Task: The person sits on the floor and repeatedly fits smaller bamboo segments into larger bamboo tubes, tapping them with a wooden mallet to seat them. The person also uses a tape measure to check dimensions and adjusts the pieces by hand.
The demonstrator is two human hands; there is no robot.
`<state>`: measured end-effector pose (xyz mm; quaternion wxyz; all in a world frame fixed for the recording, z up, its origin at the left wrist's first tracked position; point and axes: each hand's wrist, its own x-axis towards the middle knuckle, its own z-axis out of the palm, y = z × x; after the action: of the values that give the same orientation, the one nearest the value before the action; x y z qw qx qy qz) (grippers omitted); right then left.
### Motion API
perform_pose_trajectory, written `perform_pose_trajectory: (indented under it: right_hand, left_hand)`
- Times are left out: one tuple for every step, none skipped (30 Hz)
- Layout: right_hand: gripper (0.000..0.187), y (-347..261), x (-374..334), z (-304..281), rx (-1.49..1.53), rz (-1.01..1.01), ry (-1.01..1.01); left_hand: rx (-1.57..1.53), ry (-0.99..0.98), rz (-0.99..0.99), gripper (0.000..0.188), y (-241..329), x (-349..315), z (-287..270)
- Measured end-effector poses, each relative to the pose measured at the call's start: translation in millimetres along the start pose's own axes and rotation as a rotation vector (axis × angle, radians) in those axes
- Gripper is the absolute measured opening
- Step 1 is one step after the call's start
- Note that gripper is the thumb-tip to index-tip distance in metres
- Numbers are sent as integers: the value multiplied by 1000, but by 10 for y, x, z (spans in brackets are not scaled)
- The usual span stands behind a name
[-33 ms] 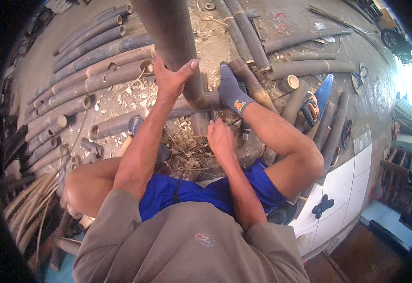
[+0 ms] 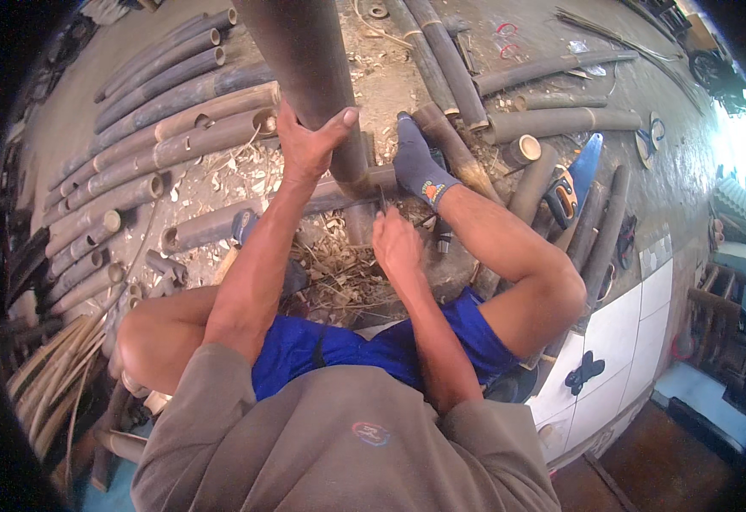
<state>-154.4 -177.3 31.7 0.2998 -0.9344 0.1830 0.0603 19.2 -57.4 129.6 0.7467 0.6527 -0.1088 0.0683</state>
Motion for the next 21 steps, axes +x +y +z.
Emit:
perform_pose_trajectory:
  right_hand:
    - [33,-89,154,-10,-22,-29,27]
    - [33,-123,238,3,-53,-14,-3]
    - [33,-148,306,11,-85,2,-33]
    - [33,-152,332,8,-116,18,-62]
    - [32,-137,317,26,-107,20,-70]
    - [32,-105,284,46,-98,23,-77]
    - [32,-67,242,64,-89,27,-83]
    - [31,-24,215,70,-103,16,-116]
    - [31,49,153,59,-124,9,-145]
    - [31,112,108,58,-145,2,-174]
    - [31,110,58,46,-140,11,-126]
    - [31,99,16,45,-135,20,-79]
    - [31,86,-5,50,-131,29,-34]
    - [31,61,106,73,-46,-15,39]
    - [31,35,218,92,-62,-30,35]
    - [31,3,288,111,-73,-39,28]
    - [32,-50,365,133,-81,-61,27]
    - [32,-69,308,159,-95,-44,48]
    - [32,-65,229,149,-89,-33,-2]
    - [32,-7,172,41,-94,-15,-29]
    - [32,-5,70,42,-91,-33,-100]
  left_hand:
    - [-12,4,14,77,-47,34,8]
    - [-2,7,20,76,-28,31,28]
    - [9,9,27,76,-5,19,45]
    - [19,10,34,76,20,15,67]
    - [38,3,26,76,34,20,56]
    - [57,-5,18,76,45,26,41]
    - [76,-14,11,76,51,27,27]
    - [80,-6,9,76,62,54,13]
    - [75,3,5,76,43,47,9]
    - [71,12,2,75,24,42,7]
    - [66,8,-4,75,26,18,5]
    - [62,5,-10,74,27,-6,3]
    - [58,3,-17,74,22,-20,7]
    - [49,3,-21,74,8,-6,15]
    - [39,3,-24,73,-9,26,23]
    - [33,-2,-33,73,6,18,43]
    - [32,9,-18,74,2,35,33]
    - [30,19,-2,74,-21,31,29]
    - [27,28,15,75,-55,18,27]
    - [19,3,-31,76,-104,34,105]
    - [47,23,-86,78,-209,-35,8]
